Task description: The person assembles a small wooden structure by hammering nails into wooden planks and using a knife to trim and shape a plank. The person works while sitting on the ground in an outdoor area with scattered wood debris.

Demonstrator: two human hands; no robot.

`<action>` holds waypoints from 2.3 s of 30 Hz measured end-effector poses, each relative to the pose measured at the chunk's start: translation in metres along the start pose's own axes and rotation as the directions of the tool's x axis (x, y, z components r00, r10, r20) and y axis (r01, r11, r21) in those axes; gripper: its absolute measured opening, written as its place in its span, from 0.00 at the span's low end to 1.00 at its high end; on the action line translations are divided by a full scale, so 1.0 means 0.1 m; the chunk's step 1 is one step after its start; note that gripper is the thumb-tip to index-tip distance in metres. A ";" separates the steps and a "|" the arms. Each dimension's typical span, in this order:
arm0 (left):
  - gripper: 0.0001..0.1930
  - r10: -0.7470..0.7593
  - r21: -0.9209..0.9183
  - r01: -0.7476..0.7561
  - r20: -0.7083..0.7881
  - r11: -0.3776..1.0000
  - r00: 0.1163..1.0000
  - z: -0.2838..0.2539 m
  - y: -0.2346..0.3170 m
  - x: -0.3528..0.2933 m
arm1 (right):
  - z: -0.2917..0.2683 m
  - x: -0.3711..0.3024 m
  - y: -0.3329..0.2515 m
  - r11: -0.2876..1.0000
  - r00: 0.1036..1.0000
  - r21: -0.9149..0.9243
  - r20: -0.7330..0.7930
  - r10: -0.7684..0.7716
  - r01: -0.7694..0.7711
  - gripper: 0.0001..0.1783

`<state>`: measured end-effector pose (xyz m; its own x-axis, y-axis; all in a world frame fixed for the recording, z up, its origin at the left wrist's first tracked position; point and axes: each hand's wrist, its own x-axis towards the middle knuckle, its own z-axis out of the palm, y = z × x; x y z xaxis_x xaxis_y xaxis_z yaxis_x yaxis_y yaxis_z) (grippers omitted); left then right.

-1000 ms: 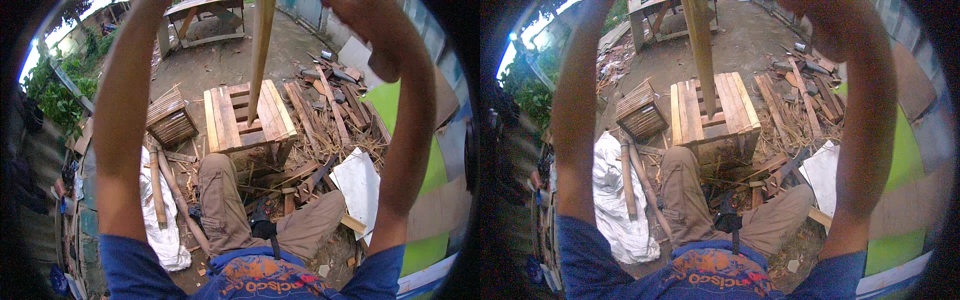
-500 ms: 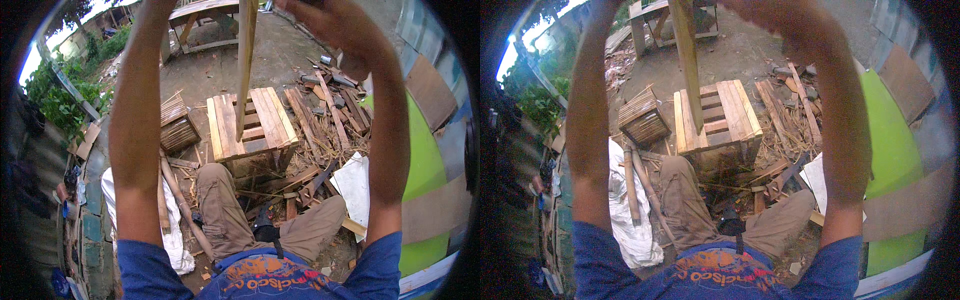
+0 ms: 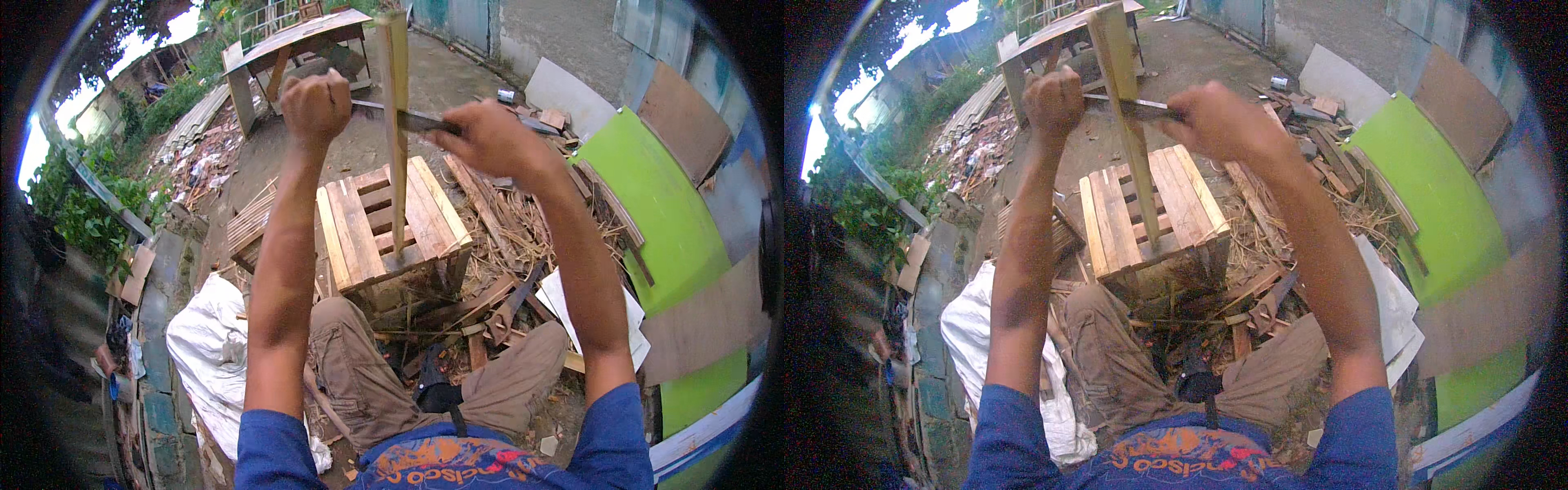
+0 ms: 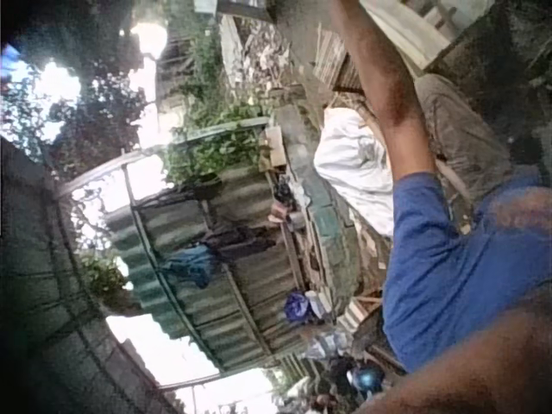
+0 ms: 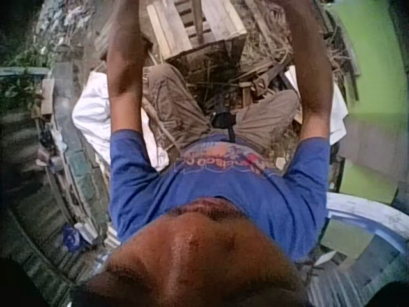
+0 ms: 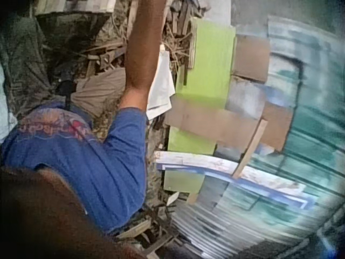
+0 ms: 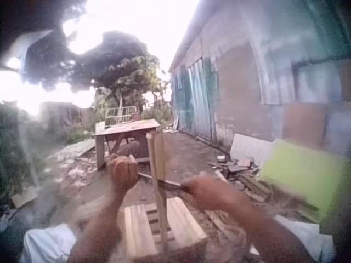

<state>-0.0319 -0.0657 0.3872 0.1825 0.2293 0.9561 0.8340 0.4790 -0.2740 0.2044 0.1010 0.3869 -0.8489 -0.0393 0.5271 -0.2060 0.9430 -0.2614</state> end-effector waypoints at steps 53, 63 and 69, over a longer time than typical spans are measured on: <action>0.24 -0.662 -0.892 0.451 0.358 -0.034 0.659 -0.04 0.29 -1.17 | 2.33 -0.69 0.07 0.837 0.842 0.104 0.124 0.525 -0.537 0.15; 0.29 -0.486 -0.792 0.611 0.535 -0.004 0.691 -0.07 1.08 -0.76 | 2.48 -1.01 0.01 0.740 0.822 0.380 0.113 0.558 -0.555 0.17; 0.27 -0.463 -0.797 0.595 0.570 -0.108 0.679 -0.06 1.14 -0.73 | 2.45 -1.11 0.16 0.336 0.794 0.776 0.323 0.515 -0.534 0.17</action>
<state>0.0528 -0.0335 0.2868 -0.5588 0.4168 0.7169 0.4330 -0.5907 0.6809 0.1759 0.0397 0.1262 -0.9374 0.3477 0.0221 0.0066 0.0812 -0.9967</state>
